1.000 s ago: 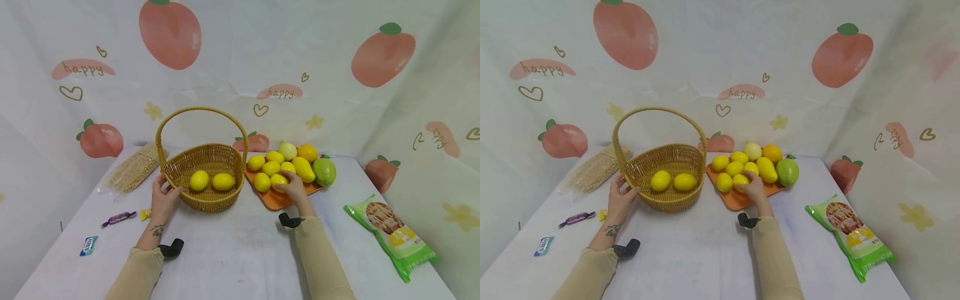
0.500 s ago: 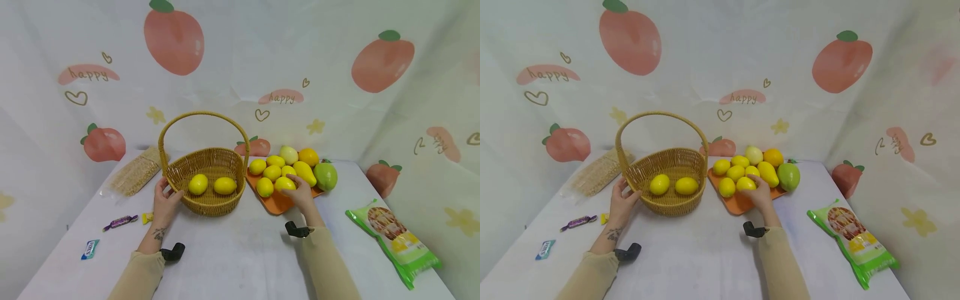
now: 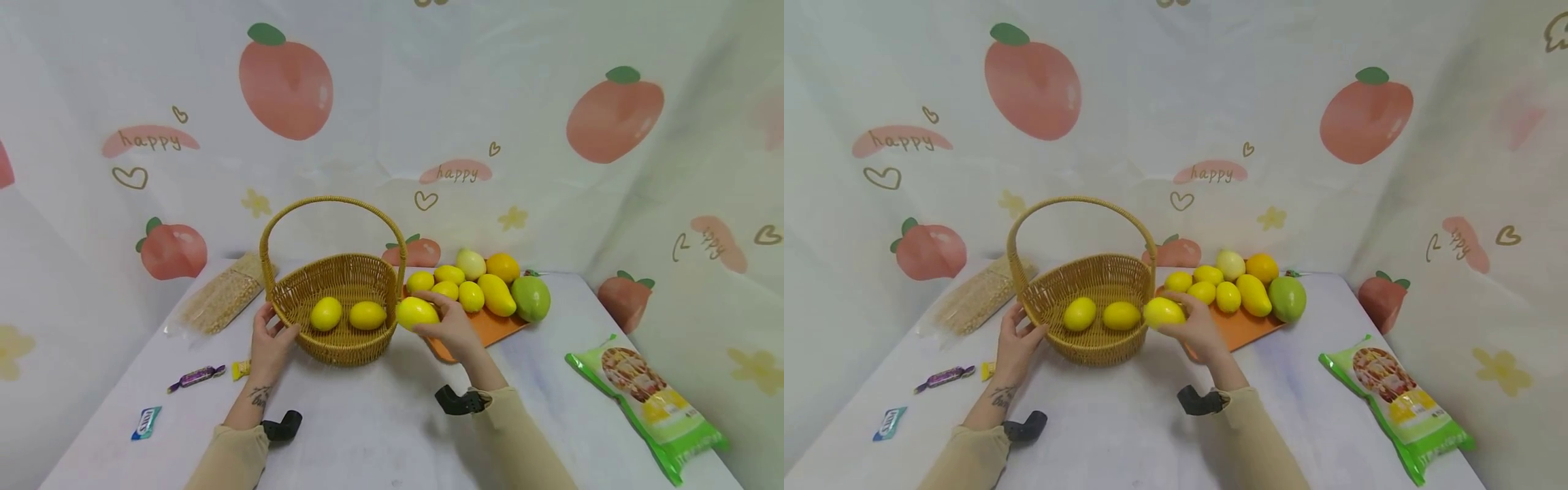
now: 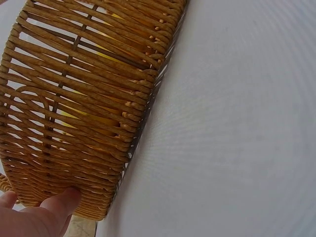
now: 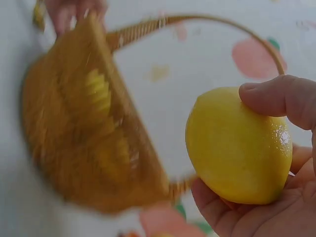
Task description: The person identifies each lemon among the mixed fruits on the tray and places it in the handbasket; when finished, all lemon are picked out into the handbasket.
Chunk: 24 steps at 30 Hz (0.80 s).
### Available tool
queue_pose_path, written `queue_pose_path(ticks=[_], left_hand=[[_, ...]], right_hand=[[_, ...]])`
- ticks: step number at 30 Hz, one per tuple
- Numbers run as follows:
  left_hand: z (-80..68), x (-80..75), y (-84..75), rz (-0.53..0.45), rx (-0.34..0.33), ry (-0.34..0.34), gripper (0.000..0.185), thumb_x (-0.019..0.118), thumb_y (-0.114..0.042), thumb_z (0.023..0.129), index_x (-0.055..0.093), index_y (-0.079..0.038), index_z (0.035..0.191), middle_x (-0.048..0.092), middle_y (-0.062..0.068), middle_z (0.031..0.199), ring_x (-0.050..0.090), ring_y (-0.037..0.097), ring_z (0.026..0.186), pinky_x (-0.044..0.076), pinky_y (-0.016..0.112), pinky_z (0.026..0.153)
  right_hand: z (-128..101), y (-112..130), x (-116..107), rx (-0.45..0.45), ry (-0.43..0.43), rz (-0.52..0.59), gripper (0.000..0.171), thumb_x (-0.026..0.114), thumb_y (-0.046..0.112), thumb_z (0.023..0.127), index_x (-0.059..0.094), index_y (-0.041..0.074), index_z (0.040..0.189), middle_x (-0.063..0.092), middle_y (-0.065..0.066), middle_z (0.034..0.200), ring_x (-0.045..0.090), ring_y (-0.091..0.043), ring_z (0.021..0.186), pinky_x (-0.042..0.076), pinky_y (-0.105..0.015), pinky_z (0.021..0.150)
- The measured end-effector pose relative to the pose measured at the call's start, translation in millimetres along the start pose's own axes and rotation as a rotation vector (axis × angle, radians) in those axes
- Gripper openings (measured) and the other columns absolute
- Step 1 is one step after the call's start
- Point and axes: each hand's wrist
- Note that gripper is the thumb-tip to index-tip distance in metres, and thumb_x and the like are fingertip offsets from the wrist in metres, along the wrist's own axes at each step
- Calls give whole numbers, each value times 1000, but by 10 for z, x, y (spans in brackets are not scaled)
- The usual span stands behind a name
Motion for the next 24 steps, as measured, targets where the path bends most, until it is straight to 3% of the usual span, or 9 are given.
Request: queue_pose_path(ticks=[5, 11, 16, 19, 21, 24], left_hand=[[9, 11, 4, -18, -14, -8, 75, 56, -10, 87, 11, -9, 147, 22, 16, 149, 35, 31, 130, 39, 1, 73], [14, 11, 2, -29, -18, -15, 75, 56, -8, 87, 11, -9, 147, 22, 16, 149, 35, 31, 129, 39, 1, 74], [15, 7, -8, -29, -26, -12, 76, 55, -9, 87, 10, -10, 148, 21, 15, 150, 34, 30, 130, 41, 26, 97], [24, 3, -4, -37, -23, -8, 76, 55, -9, 87, 9, -11, 148, 20, 15, 150, 33, 31, 131, 36, 41, 103], [27, -2, 2, -38, -24, -5, 76, 55, -10, 88, 9, -12, 148, 20, 14, 150, 33, 30, 131, 38, 36, 101], [26, -7, 11, -33, -28, -5, 76, 55, -10, 87, 10, -12, 148, 21, 14, 150, 34, 29, 131, 42, 19, 91]], right_hand=[[176, 216, 414, -84, 90, 79, 59, 68, -4, 74, 50, 4, 130, 50, -12, 129, 50, -22, 105, 48, -29, 85], [464, 416, 851, -142, 160, 63, 59, 68, -5, 74, 51, 4, 130, 52, -12, 130, 54, -20, 104, 49, -32, 86], [779, 473, 1070, -109, 156, 55, 59, 67, -2, 77, 49, 8, 132, 50, -9, 132, 54, -22, 108, 49, -33, 89], [954, 455, 1140, -75, 126, 29, 59, 67, 0, 78, 49, 10, 134, 49, -8, 134, 53, -23, 112, 49, -33, 90], [1040, 434, 1165, -55, 109, 23, 60, 67, 0, 79, 48, 11, 134, 48, -8, 135, 52, -24, 114, 48, -33, 90], [1119, 399, 1182, -28, 85, 16, 60, 66, 0, 79, 48, 11, 134, 47, -7, 136, 51, -25, 115, 48, -34, 91]])
Point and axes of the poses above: each hand's wrist, its own z-axis towards the middle knuckle, its own x-axis out of the palm, y = z × x
